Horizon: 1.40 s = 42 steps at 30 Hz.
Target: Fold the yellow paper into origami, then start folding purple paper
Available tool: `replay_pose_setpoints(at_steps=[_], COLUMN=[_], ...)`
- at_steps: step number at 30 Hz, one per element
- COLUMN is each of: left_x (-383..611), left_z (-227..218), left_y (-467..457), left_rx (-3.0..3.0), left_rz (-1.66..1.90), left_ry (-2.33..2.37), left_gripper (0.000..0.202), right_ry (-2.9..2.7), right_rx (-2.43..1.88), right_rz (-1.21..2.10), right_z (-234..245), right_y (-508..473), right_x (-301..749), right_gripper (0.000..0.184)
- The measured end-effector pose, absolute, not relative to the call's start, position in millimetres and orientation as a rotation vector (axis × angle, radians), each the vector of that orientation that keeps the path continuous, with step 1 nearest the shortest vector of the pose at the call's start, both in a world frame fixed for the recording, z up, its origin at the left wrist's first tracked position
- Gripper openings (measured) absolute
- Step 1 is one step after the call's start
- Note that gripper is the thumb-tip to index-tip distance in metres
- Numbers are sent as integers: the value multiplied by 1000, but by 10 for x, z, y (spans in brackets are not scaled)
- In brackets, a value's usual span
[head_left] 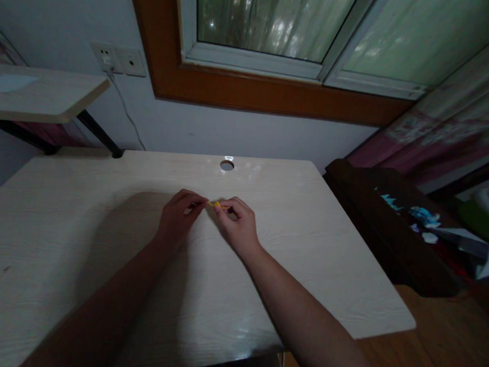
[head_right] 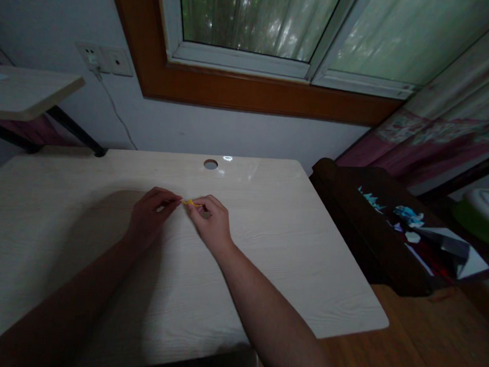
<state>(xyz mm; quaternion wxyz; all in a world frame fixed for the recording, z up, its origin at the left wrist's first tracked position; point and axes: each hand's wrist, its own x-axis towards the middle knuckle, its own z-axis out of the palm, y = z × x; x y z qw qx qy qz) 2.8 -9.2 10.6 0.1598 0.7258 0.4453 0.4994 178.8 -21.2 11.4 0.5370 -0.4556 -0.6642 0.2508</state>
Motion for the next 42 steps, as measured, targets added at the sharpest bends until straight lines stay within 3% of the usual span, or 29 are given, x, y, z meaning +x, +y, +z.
replay_pose_setpoints(at_steps=[17, 26, 33, 42], left_x=[-100, -52, 42, 66], left_z=[104, 102, 119, 43], left_y=[-105, -93, -120, -95], left_rx=[2644, 2564, 1971, 1747], left_rz=[1447, 1499, 1384, 1329], left_ry=[1159, 1183, 1264, 1234], left_gripper=[16, 7, 6, 9], right_ry=[-1251, -1401, -1536, -1539], right_rx=[-1111, -1107, -1085, -1150], right_rz=[1129, 949, 681, 657], right_z=[48, 66, 118, 134], right_y=[-181, -198, -212, -212], right_x=[1747, 1769, 1793, 1790], right_gripper=[24, 21, 13, 14])
